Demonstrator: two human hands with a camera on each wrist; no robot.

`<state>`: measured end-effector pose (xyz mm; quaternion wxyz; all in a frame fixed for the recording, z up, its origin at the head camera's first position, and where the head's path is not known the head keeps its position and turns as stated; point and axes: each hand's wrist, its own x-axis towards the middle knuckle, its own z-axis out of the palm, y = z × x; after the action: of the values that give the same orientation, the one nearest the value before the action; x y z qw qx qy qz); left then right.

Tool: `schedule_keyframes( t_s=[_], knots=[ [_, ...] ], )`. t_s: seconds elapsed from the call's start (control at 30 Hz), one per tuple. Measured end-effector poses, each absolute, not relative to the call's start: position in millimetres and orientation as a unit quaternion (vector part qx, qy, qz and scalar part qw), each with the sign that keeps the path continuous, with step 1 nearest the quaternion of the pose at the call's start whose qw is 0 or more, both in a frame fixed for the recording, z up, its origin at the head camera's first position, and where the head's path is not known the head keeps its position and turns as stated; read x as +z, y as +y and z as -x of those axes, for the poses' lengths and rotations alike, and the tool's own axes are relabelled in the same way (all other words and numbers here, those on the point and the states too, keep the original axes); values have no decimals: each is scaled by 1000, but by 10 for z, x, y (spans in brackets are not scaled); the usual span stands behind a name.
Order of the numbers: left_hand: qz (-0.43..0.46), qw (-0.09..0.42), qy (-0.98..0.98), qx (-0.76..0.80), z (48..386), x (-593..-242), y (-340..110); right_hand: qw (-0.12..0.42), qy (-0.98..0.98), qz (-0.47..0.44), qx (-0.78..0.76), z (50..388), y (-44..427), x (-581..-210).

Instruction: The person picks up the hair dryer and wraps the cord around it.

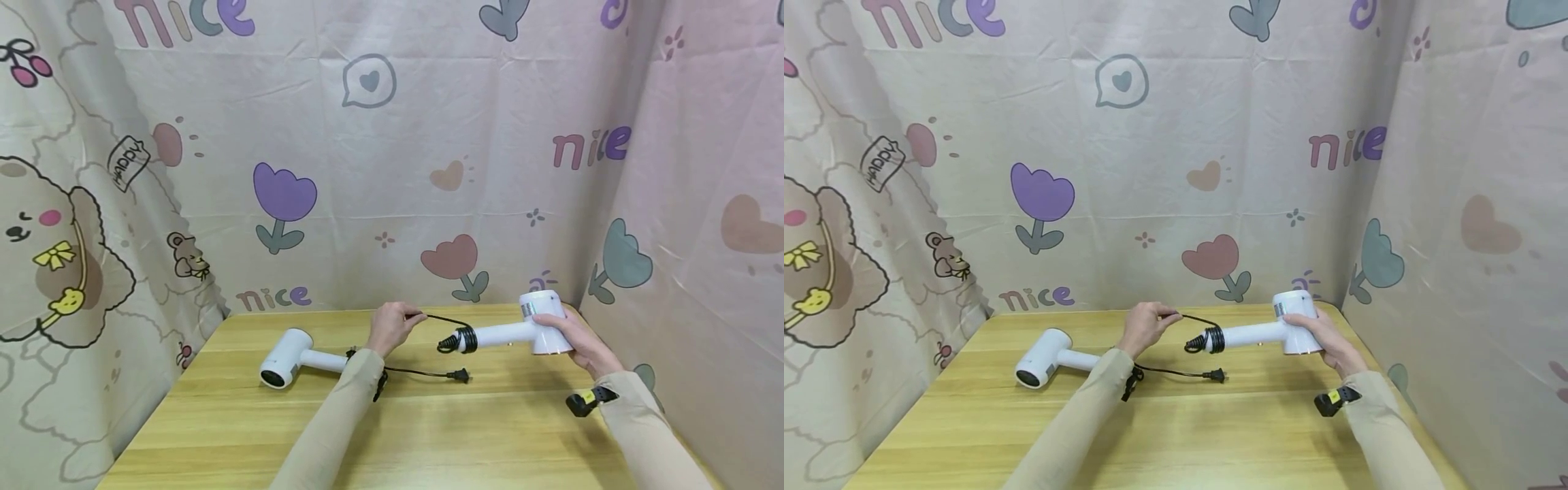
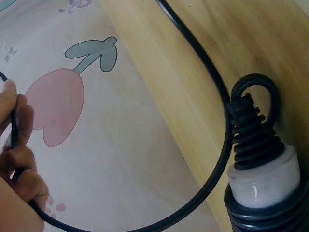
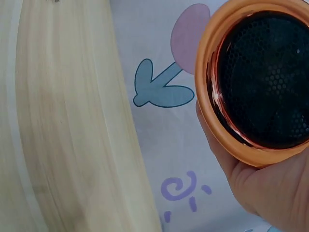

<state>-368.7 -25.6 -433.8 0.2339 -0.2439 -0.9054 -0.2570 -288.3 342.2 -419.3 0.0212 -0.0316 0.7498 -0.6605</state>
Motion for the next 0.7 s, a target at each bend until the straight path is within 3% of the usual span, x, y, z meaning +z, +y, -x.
schedule_keyframes(
  t_s=[0.17, 0.47, 0.7],
  knots=[
    [273, 233, -910, -208, 3634, -4382, -255, 26, 707, 8, -707, 2898, 3445, -4238],
    [343, 292, -888, -96, 3510, -4503, -179, 76, 564, -69, -820, 2963, 3370, -4250],
    [368, 260, -891, -55, 3400, -4495, -23, 109, 466, -122, -870, 2991, 3252, -4199]
  ],
)
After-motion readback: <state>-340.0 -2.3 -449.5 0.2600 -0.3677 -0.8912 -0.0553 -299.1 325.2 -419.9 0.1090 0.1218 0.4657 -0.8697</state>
